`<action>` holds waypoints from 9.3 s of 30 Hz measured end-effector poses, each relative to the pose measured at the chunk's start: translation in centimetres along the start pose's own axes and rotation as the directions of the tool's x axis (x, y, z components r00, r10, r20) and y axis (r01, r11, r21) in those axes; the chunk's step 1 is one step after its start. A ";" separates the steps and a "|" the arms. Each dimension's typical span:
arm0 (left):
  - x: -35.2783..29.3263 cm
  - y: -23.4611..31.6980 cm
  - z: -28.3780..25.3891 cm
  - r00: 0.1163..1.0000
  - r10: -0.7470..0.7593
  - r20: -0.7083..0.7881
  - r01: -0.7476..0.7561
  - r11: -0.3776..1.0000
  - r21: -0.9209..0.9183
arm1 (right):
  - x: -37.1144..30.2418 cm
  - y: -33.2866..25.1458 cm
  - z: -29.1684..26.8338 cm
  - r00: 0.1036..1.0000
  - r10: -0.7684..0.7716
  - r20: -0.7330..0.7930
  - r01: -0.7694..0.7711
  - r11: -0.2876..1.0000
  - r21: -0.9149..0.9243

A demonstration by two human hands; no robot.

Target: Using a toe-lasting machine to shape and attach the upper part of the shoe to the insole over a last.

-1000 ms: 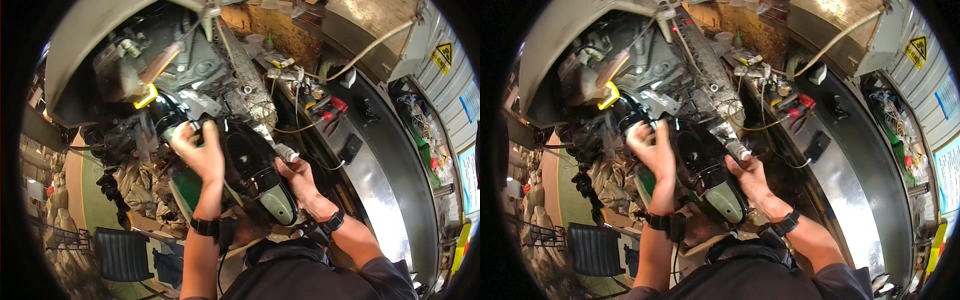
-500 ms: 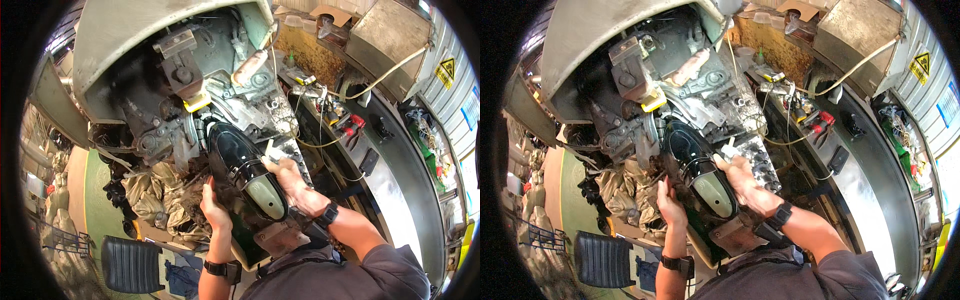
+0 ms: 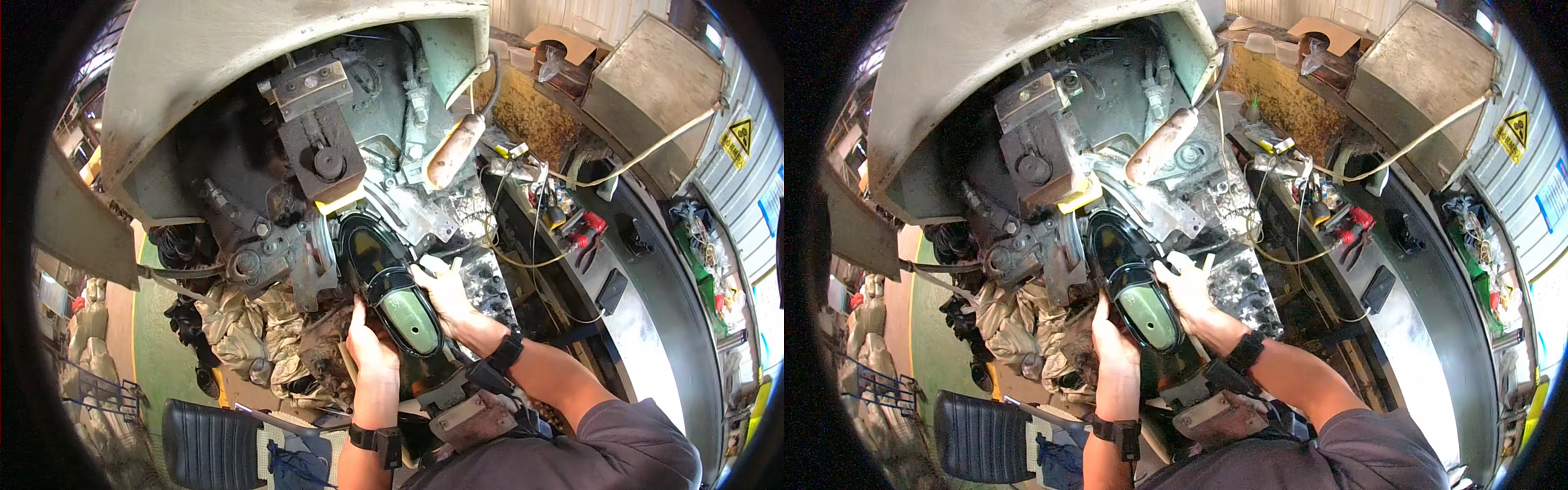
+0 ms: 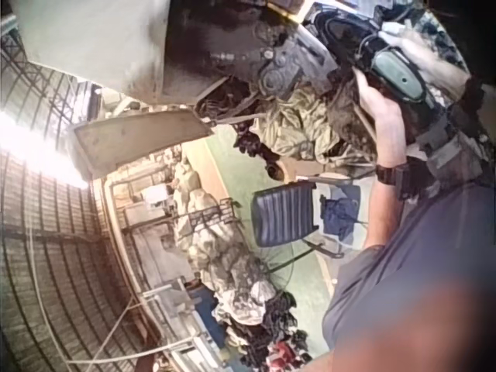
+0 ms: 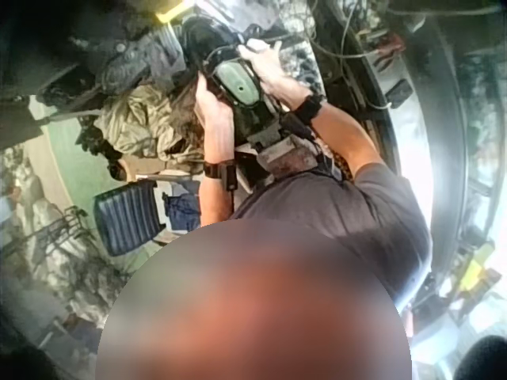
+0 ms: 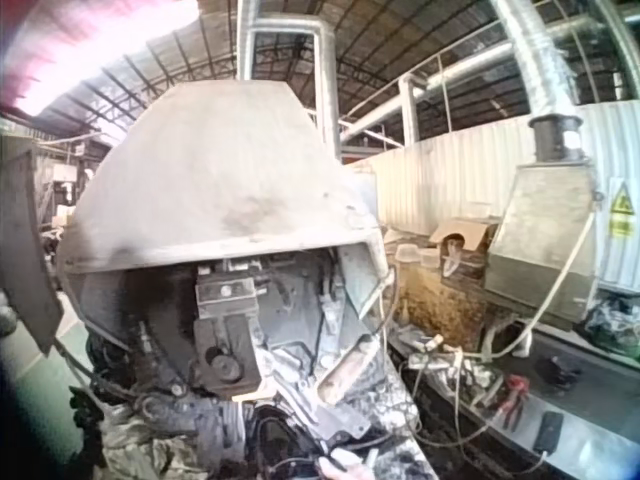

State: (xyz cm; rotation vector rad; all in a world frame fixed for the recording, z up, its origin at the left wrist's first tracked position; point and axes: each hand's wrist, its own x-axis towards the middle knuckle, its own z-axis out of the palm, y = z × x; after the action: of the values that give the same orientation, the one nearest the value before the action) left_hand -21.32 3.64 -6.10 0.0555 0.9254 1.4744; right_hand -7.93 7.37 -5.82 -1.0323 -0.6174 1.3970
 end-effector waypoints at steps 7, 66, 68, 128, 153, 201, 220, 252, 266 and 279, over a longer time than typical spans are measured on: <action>-0.5 0.2 1.3 0.992 -0.043 -0.119 0.041 0.999 -0.022 | 1.0 0.5 0.2 0.998 0.058 0.016 -0.056 0.995 -0.079; -1.2 -9.9 -39.9 0.910 0.189 -0.370 0.172 0.639 0.750 | -1.8 -3.9 -21.8 0.950 0.306 -0.054 -0.311 0.925 -0.217; -1.2 -10.1 -40.9 0.885 0.126 -0.449 0.235 0.711 0.663 | -2.6 -3.8 -22.3 0.948 0.311 -0.066 -0.318 0.926 -0.204; -16.3 -9.7 8.5 0.853 -0.205 0.479 0.018 0.931 0.365 | -27.7 -12.6 -23.8 0.749 -0.591 0.301 0.655 0.588 -0.474; -17.8 -39.7 2.1 0.757 -0.603 0.251 0.110 0.496 0.861 | -53.6 -9.5 -97.0 -0.032 0.082 -0.996 0.657 0.752 0.041; -17.4 0.3 -19.1 0.912 0.194 0.360 -0.288 0.930 0.229 | -7.9 -0.6 -0.9 0.849 -0.171 0.499 0.516 0.070 -0.854; -15.0 1.7 -3.3 0.788 0.411 0.458 -0.499 0.863 0.084 | -22.4 -7.8 -9.5 0.823 -0.095 0.560 0.484 0.632 -0.605; -15.3 -38.9 7.9 0.830 -0.447 0.335 -0.190 0.339 0.921 | -40.0 -9.8 -94.7 0.239 0.010 -0.971 0.510 0.849 0.134; -14.6 -43.7 13.2 0.809 -0.494 0.318 -0.280 0.151 0.948 | -12.0 -18.7 -85.5 0.097 0.261 -0.960 0.268 0.923 0.278; -4.4 -77.2 31.8 0.220 -0.739 0.637 -0.706 0.330 0.626 | -42.1 -10.7 -65.8 0.419 0.263 -0.869 0.554 0.684 0.475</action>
State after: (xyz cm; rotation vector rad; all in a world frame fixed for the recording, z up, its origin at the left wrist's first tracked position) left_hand 59.96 3.25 -25.75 1.8257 0.4334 0.1845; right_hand 48.63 -46.34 -17.75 -0.8398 0.6588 0.5524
